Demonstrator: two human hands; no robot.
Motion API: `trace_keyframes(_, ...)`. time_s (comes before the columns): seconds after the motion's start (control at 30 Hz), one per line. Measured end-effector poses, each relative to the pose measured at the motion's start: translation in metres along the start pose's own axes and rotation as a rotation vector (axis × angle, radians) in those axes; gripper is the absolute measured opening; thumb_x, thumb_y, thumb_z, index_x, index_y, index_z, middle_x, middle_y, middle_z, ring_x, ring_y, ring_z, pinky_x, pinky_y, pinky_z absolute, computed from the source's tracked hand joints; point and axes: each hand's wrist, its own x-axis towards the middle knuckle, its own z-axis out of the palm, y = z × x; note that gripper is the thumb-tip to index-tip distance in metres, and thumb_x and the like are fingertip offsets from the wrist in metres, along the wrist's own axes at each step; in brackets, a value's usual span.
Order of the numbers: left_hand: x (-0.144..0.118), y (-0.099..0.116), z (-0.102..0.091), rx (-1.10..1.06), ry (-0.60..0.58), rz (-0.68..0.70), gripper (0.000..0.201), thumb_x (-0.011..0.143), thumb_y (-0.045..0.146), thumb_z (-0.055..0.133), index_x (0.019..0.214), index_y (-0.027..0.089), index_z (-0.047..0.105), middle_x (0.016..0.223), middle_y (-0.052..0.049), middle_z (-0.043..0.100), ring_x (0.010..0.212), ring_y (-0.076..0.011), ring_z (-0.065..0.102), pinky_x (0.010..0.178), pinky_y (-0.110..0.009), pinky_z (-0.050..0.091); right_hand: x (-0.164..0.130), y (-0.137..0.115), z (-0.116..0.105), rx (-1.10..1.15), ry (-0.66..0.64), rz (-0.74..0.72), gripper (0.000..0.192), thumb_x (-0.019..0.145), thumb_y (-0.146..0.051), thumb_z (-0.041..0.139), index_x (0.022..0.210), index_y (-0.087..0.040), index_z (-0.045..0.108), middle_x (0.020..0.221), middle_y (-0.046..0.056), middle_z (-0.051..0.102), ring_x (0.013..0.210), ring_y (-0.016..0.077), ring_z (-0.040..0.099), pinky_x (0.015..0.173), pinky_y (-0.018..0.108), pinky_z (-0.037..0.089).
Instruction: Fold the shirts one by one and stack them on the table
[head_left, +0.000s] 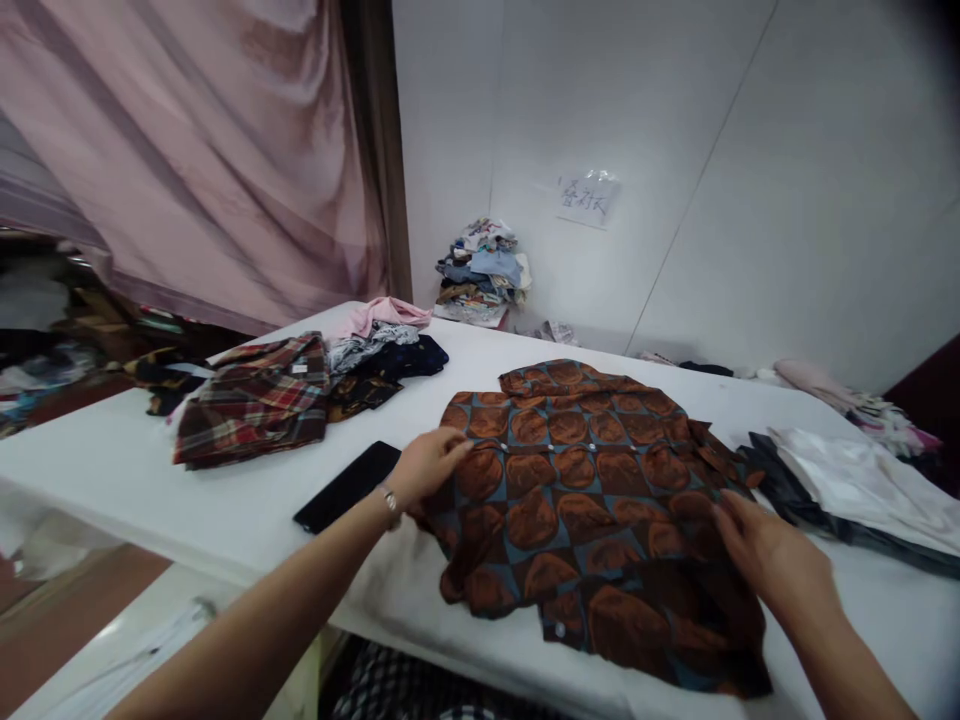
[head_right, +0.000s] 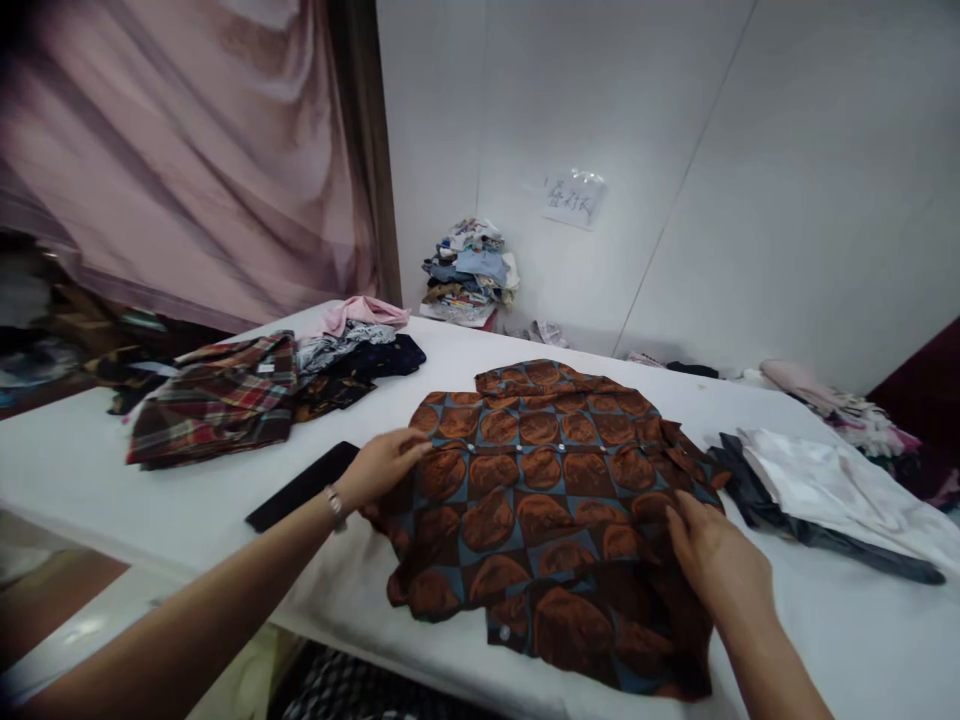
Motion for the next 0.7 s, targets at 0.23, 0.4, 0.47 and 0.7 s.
trace_keyframes(0.23,0.121,-0.034,0.013,0.315,0.028,-0.324,0.055,0.086,0.052,0.050,0.124,0.013,0.058,0.131,-0.022,0.060,0.121,-0.0339,0.058,0.094,-0.042,0.048,-0.046,-0.133,0.038,0.274,-0.670,-0.473,0.036,0.093,-0.040,0.054,0.125,-0.029,0.065,0.123,0.007,0.068,0.113,0.0234,0.064,0.097,0.037,0.052)
trace_keyframes(0.4,0.158,-0.023,0.038,0.363,-0.049,-0.251,0.040,0.079,0.041,0.064,0.112,0.020,0.065,0.124,-0.015,0.067,0.117,-0.0298,0.060,0.094,-0.038,0.048,-0.070,-0.177,0.070,0.238,-0.822,-0.701,0.055,0.083,-0.034,0.071,0.136,-0.029,0.057,0.139,0.008,0.057,0.132,0.0289,0.048,0.110,0.046,0.038)
trace_keyframes(0.47,0.171,-0.017,0.037,0.366,-0.073,-0.212,0.026,0.080,0.031,0.062,0.103,0.022,0.069,0.115,-0.012,0.072,0.107,-0.0251,0.066,0.088,-0.032,0.050,-0.071,-0.185,0.083,0.189,-0.805,-0.728,0.040,0.083,-0.028,0.070,0.123,-0.028,0.066,0.128,0.008,0.063,0.121,0.0270,0.054,0.103,0.043,0.042)
trace_keyframes(0.7,0.223,-0.024,-0.028,0.439,0.106,-0.230,0.039,0.089,0.026,0.046,0.123,0.011,0.059,0.128,-0.025,0.062,0.121,-0.0337,0.058,0.095,-0.043,0.047,-0.058,-0.220,0.137,0.242,-0.683,-0.739,0.016,0.092,-0.020,0.055,0.083,-0.022,0.067,0.088,0.002,0.069,0.083,0.0161,0.060,0.080,0.030,0.044)
